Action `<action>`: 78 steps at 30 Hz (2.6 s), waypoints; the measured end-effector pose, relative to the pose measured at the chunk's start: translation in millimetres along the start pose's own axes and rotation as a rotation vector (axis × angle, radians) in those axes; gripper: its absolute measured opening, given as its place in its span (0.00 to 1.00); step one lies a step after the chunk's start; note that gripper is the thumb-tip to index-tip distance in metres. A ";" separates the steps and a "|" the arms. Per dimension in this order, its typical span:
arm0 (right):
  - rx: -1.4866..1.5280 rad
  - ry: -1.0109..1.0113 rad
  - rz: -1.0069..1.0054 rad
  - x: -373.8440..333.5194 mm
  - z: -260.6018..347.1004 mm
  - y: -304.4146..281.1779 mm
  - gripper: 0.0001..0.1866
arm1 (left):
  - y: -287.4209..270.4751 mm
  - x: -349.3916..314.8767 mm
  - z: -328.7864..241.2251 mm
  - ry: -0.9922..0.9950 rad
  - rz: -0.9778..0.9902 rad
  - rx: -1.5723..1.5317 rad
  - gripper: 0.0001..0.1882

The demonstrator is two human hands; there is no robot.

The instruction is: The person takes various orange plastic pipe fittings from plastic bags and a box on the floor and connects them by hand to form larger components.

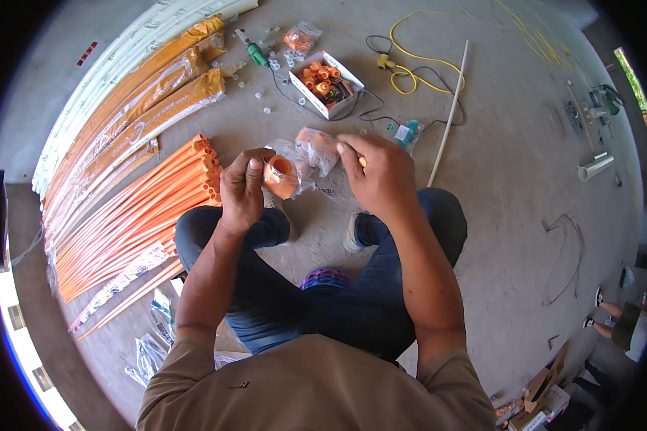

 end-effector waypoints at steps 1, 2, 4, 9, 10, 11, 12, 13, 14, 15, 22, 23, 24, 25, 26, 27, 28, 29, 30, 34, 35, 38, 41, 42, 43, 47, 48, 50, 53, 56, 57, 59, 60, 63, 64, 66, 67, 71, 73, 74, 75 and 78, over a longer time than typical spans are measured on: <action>0.189 -0.106 -0.012 6.1 12.0 -3.5 0.08 | 1.6 0.5 0.4 0.033 0.014 -0.010 0.15; 0.184 -0.101 -0.009 7.1 14.2 0.5 0.08 | 1.9 0.1 1.1 0.028 0.015 -0.015 0.15; 0.323 -0.243 0.211 4.9 23.3 16.4 0.07 | 12.3 3.1 -1.7 0.023 0.151 -0.055 0.15; 0.418 -0.259 0.341 -8.9 27.9 24.7 0.07 | 16.3 -3.3 0.7 -0.090 0.205 -0.049 0.15; 0.416 -0.259 0.340 -11.1 24.5 29.3 0.07 | 18.5 -4.4 3.7 -0.164 0.220 -0.069 0.15; 0.358 -0.265 0.318 -14.0 18.7 34.8 0.06 | 20.6 -3.8 5.4 -0.162 0.221 -0.070 0.15; 0.304 -0.269 0.296 -14.6 18.0 36.8 0.06 | 21.4 -3.7 6.1 -0.134 0.225 -0.011 0.15; 0.305 -0.268 0.295 -15.3 17.2 36.4 0.06 | 22.0 -3.5 6.0 -0.105 0.230 0.049 0.14; 0.292 -0.229 0.442 -18.1 16.1 41.9 0.08 | 22.5 -4.5 5.9 -0.105 0.232 0.050 0.14; 0.279 -0.188 0.589 -21.4 16.2 47.3 0.09 | 21.8 -4.9 3.0 -0.117 0.203 0.023 0.14; 0.531 0.220 0.259 -17.6 -3.6 36.3 0.11 | 25.0 -0.9 4.6 -0.110 0.043 0.113 0.12; 0.532 0.220 0.258 -17.1 -5.0 35.4 0.11 | 25.6 -4.3 4.1 -0.109 0.067 0.121 0.12; 0.612 0.306 0.207 -13.9 -11.6 33.1 0.12 | 26.4 -6.3 3.0 -0.104 0.092 0.128 0.11; 0.693 0.393 0.154 -10.7 -18.2 31.5 0.12 | 28.4 -12.4 5.1 -0.101 0.213 0.190 0.12; 0.773 0.479 0.100 -8.1 -23.6 30.9 0.13 | 26.3 -12.9 8.8 -0.097 0.215 0.190 0.12; 0.876 0.613 0.106 -9.4 -26.6 34.8 0.14 | 32.2 -17.2 5.6 0.062 0.367 0.214 0.12; 0.876 0.613 0.104 -7.0 -27.6 36.3 0.14 | 37.4 -24.2 3.4 0.224 0.517 0.235 0.13; 0.939 0.642 0.072 -4.6 -30.0 38.1 0.14 | 39.6 -32.8 10.7 0.179 0.637 0.227 0.13; 0.995 0.671 0.038 -4.9 -34.8 37.4 0.14 | 40.8 -34.7 9.3 0.183 0.638 0.219 0.13; 0.950 0.672 0.237 -3.1 -32.4 21.3 0.13 | 47.5 -41.2 40.8 -0.189 1.027 0.576 0.26; 0.818 0.437 0.328 0.2 -21.9 16.0 0.13 | 36.9 -32.0 42.1 -0.185 0.817 0.422 0.29; 0.527 -0.222 0.312 -19.9 -17.3 43.0 0.12 | 38.9 -26.2 39.5 -0.647 0.557 -0.505 0.34; 0.791 0.046 0.701 -27.0 -10.9 79.4 0.13 | 36.5 -32.5 30.5 -0.581 0.589 -0.573 0.31; 0.809 0.082 0.618 -24.4 -8.9 77.4 0.12 | 36.8 -30.7 34.0 -0.574 0.608 -0.477 0.30; 0.766 0.221 0.559 -19.9 -11.1 69.6 0.12 | 38.6 -30.6 35.5 -0.607 0.539 -0.495 0.29; 0.620 0.459 0.338 -24.0 -55.7 70.7 0.11 | 42.3 -25.1 40.1 -0.737 0.179 -0.700 0.20; 0.709 0.458 0.377 -23.7 -51.8 75.3 0.13 | 34.4 -22.9 45.6 -0.756 0.112 -0.754 0.18; 0.774 0.456 0.400 -28.2 -59.2 81.9 0.15 | 32.1 -20.0 57.7 -0.776 0.059 -0.832 0.16; 0.498 -0.208 0.292 -35.6 -52.4 79.2 0.08 | 42.9 -14.4 56.3 -0.755 0.115 -0.874 0.15; 0.786 0.331 0.759 -13.7 -9.6 59.9 0.12 | 28.0 -16.5 58.9 -0.709 0.105 -0.894 0.16; 0.604 0.103 0.650 -9.5 -12.4 57.1 0.16 | 32.7 -14.8 55.0 -0.703 0.099 -0.902 0.16; 0.482 -0.018 0.459 -15.3 -19.2 63.5 0.17 | 38.1 -12.1 46.0 -0.697 0.085 -0.908 0.17; 0.371 -0.126 0.269 -11.0 -13.7 55.5 0.18 | 37.0 -11.9 44.0 -0.705 0.069 -0.910 0.17; 0.334 -0.078 0.319 -14.7 -14.2 56.8 0.20 | 36.7 -8.8 41.8 -0.683 0.090 -0.938 0.18; 0.226 -0.174 0.206 -16.3 -16.2 52.8 0.20 | 41.5 -6.9 41.5 -0.688 0.117 -0.963 0.18; 0.103 -0.237 0.036 -20.6 -16.3 53.6 0.19 | 43.6 -8.1 43.3 -0.683 0.123 -0.973 0.18; 0.298 -0.094 0.171 -18.5 -15.2 55.0 0.19 | 43.6 -11.1 41.5 -0.687 0.094 -0.984 0.18; 0.467 -0.065 0.254 -20.8 2.4 45.5 0.14 | 39.7 -18.8 39.0 -0.665 0.099 -1.045 0.19; 0.478 -0.080 0.235 -22.3 13.8 47.1 0.12 | 33.9 -25.1 36.5 -0.667 0.095 -1.064 0.20; 0.485 -0.080 0.195 -23.1 16.6 48.6 0.11 | 29.7 -28.2 38.5 -0.683 0.073 -1.048 0.20; 0.589 -0.151 0.121 -23.2 18.1 50.9 0.12 | 28.7 -26.5 29.2 -0.648 0.091 -1.024 0.20; 0.681 -0.025 0.233 -18.7 15.5 49.0 0.13 | 36.0 -15.9 22.6 -0.703 0.068 -1.011 0.20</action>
Point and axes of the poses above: each hand's wrist, its own x-axis towards the middle knuckle, its own y-axis out of the palm, z = x × y, the point moved 5 cm from there along x, towards the middle knuckle, and after that the axes turned 7 degrees about -x, right-handed, at the moved point
